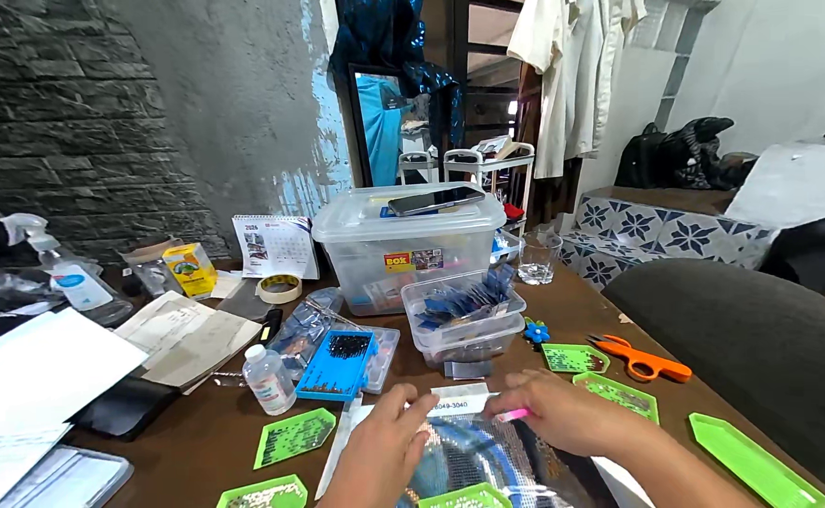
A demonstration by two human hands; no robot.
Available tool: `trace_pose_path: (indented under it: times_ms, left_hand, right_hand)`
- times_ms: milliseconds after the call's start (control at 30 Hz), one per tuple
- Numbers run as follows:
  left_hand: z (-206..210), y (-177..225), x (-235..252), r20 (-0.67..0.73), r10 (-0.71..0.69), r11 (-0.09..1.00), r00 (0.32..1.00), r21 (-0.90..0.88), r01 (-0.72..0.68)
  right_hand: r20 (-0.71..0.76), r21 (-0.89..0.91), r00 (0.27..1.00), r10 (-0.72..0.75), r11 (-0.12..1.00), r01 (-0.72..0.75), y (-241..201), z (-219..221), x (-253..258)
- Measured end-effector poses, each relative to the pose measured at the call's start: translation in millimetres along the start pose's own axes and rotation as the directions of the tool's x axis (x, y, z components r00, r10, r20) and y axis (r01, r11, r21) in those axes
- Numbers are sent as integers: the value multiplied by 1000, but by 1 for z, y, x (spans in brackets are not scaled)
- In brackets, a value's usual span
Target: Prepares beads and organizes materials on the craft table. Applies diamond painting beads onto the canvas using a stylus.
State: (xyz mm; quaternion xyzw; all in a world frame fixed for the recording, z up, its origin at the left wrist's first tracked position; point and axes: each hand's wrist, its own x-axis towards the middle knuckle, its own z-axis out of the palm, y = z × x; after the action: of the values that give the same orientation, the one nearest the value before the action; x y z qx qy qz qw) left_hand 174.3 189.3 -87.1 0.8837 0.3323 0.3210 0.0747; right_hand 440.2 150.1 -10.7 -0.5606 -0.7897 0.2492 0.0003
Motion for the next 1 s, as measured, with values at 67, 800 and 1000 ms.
trace_pose_path:
  times_ms: [67,800,1000]
  left_hand:
    - [3,-3,-2,-55,68,998,996,14,-68]
    - [-20,9,-5,261,316,855,912,338,-393]
    - [-21,6,-4,274,384,869,882,215,-445]
  right_hand:
    - [31,-30,999,-21,999,22,-1,2,-1]
    - [91,-61,996,-23,998,29,-25,11,0]
    - [188,87,978,-87,994,72,-35,16,-2]
